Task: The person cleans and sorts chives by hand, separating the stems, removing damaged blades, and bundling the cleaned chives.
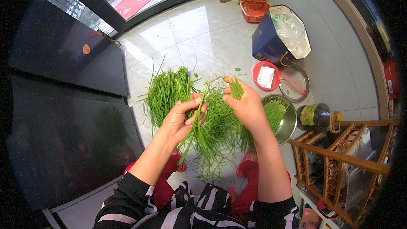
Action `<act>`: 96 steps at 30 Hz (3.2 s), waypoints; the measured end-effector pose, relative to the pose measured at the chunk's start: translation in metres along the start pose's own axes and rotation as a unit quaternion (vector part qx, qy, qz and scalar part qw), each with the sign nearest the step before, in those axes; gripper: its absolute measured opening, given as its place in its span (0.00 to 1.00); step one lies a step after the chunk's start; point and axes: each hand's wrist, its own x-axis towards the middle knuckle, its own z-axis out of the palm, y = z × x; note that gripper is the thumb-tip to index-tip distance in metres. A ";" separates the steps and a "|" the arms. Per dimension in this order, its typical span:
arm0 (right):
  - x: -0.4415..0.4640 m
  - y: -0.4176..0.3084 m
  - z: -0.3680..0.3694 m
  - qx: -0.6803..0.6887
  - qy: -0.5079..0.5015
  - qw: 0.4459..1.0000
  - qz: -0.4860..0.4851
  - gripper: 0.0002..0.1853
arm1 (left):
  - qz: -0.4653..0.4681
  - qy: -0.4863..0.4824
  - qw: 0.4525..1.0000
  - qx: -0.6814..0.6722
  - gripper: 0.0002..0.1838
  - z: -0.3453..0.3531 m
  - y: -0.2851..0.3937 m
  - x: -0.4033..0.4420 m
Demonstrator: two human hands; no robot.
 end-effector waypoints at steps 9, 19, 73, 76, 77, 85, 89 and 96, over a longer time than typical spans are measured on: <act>-0.006 -0.030 0.006 0.080 -0.073 0.982 0.154 0.12 | -0.030 -0.030 0.999 0.014 0.05 0.002 -0.005 0.000; -0.005 -0.016 0.005 -0.037 -0.023 0.992 0.116 0.16 | 0.025 0.004 0.988 0.156 0.07 0.009 -0.006 -0.001; -0.006 -0.028 0.008 0.171 -0.103 0.963 0.181 0.11 | -0.008 -0.096 0.971 0.220 0.15 0.001 -0.005 0.004; -0.008 -0.026 0.012 0.160 -0.088 0.964 0.192 0.10 | -0.013 -0.110 0.966 0.236 0.16 0.004 -0.006 0.003; -0.009 -0.024 0.012 0.165 -0.084 0.963 0.197 0.11 | -0.018 -0.111 0.964 0.241 0.16 0.006 -0.006 0.002; 0.002 -0.019 -0.006 0.279 0.080 0.939 0.185 0.09 | -0.034 -0.052 0.974 0.217 0.16 -0.004 0.020 0.000; 0.007 -0.020 -0.023 0.322 0.125 0.923 0.169 0.09 | -0.008 0.008 0.982 0.189 0.15 -0.024 0.046 -0.002; 0.009 -0.019 -0.031 0.364 0.161 0.907 0.138 0.07 | 0.130 0.186 0.974 0.023 0.14 -0.066 0.071 0.001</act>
